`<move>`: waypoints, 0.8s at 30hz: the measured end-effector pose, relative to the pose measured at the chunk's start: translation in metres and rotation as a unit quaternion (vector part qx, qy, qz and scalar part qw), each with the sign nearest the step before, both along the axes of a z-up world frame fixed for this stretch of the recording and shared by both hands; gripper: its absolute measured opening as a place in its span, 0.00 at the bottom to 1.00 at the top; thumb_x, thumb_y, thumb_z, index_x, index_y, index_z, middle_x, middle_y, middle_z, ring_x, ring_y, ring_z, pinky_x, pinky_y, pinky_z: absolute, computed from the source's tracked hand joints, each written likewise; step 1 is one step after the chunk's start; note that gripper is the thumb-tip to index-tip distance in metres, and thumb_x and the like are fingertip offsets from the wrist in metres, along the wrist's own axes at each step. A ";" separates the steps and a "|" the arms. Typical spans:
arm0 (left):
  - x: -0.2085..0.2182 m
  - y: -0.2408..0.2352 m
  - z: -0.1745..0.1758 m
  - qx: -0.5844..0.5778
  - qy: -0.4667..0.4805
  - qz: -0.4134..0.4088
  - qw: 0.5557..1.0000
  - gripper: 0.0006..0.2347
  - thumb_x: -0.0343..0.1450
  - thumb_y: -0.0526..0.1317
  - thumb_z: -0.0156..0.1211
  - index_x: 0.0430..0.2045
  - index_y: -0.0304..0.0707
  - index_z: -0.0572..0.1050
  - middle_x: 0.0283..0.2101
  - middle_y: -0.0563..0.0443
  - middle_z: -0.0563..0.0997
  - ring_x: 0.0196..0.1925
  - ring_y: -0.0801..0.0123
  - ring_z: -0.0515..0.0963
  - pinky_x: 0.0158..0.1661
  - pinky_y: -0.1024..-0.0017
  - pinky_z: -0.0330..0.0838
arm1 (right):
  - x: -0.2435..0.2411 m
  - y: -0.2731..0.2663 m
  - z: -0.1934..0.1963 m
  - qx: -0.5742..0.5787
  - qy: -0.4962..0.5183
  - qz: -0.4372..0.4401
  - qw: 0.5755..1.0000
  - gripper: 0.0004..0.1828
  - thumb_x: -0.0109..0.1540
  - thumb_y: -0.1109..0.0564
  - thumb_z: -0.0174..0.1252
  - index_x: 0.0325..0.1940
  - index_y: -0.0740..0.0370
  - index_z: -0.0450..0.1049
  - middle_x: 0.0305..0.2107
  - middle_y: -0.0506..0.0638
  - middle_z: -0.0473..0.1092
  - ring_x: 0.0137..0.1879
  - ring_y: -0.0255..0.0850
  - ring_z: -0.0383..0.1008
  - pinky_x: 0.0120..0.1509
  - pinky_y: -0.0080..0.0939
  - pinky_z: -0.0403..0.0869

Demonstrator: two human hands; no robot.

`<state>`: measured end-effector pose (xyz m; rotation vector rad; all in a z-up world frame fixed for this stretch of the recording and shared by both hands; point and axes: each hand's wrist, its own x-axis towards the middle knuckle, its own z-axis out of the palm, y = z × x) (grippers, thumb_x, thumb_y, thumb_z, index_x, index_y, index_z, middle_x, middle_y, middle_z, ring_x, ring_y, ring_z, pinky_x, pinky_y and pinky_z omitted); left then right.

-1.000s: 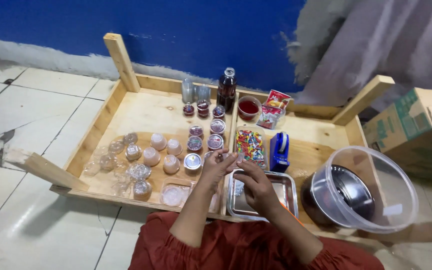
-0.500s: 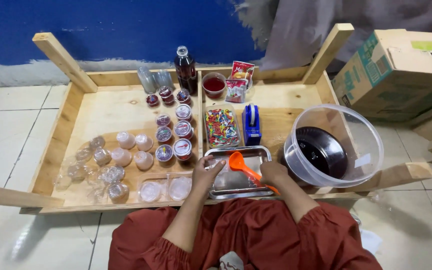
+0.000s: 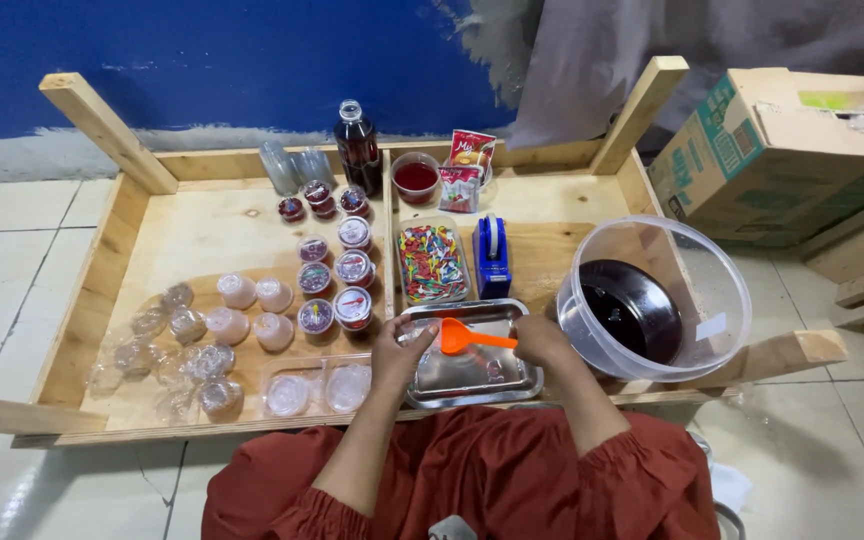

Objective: Filling small plastic cups with liquid jelly using a large spoon from a bulk container.

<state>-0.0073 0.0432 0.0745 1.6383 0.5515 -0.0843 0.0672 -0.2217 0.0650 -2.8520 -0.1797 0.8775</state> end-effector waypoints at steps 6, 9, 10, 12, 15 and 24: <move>-0.002 -0.003 0.010 0.020 0.012 -0.010 1.000 0.35 0.58 0.56 0.79 0.58 0.42 0.75 0.57 0.38 0.79 0.53 0.56 0.82 0.52 0.64 0.75 | -0.036 0.000 0.086 0.146 -0.103 -0.073 0.981 0.17 0.56 0.53 0.61 0.47 0.53 0.85 0.42 0.60 0.80 0.54 0.62 0.78 0.60 0.58 0.76; -0.009 -0.002 0.033 0.021 0.011 -0.002 1.000 0.35 0.58 0.55 0.79 0.58 0.40 0.75 0.58 0.33 0.77 0.56 0.48 0.80 0.55 0.60 0.74 | -0.038 -0.003 0.091 0.364 -0.086 -0.249 0.893 0.18 0.51 0.62 0.65 0.45 0.67 0.82 0.32 0.61 0.77 0.27 0.42 0.79 0.31 0.34 0.81; -0.008 -0.002 0.033 0.020 0.009 -0.006 1.000 0.35 0.58 0.55 0.79 0.58 0.40 0.75 0.58 0.33 0.77 0.56 0.48 0.80 0.55 0.60 0.74 | -0.042 0.002 0.102 0.364 -0.090 -0.252 0.892 0.18 0.51 0.62 0.65 0.45 0.67 0.82 0.32 0.61 0.77 0.27 0.42 0.79 0.31 0.34 0.81; -0.006 0.000 0.032 0.020 0.014 0.021 0.999 0.34 0.59 0.54 0.79 0.59 0.41 0.74 0.58 0.34 0.76 0.55 0.52 0.79 0.55 0.61 0.73 | -0.052 0.012 0.123 0.502 -0.137 -0.370 0.769 0.15 0.52 0.67 0.66 0.43 0.74 0.81 0.30 0.59 0.71 0.25 0.38 0.74 0.25 0.30 0.77; -0.007 -0.001 0.041 0.020 0.006 0.036 0.999 0.34 0.60 0.53 0.78 0.59 0.39 0.74 0.56 0.36 0.78 0.55 0.51 0.80 0.54 0.61 0.74 | -0.037 -0.018 0.106 0.572 -0.219 -0.338 0.714 0.12 0.55 0.64 0.71 0.42 0.71 0.81 0.23 0.59 0.74 0.25 0.41 0.79 0.27 0.37 0.82; -0.008 -0.003 0.036 0.031 0.006 0.029 0.999 0.33 0.60 0.51 0.78 0.58 0.37 0.74 0.54 0.36 0.79 0.53 0.52 0.81 0.52 0.60 0.75 | -0.055 -0.102 0.142 0.547 -0.537 -0.344 0.543 0.09 0.74 0.55 0.58 0.47 0.65 0.72 0.30 0.60 0.75 0.33 0.43 0.81 0.37 0.37 0.82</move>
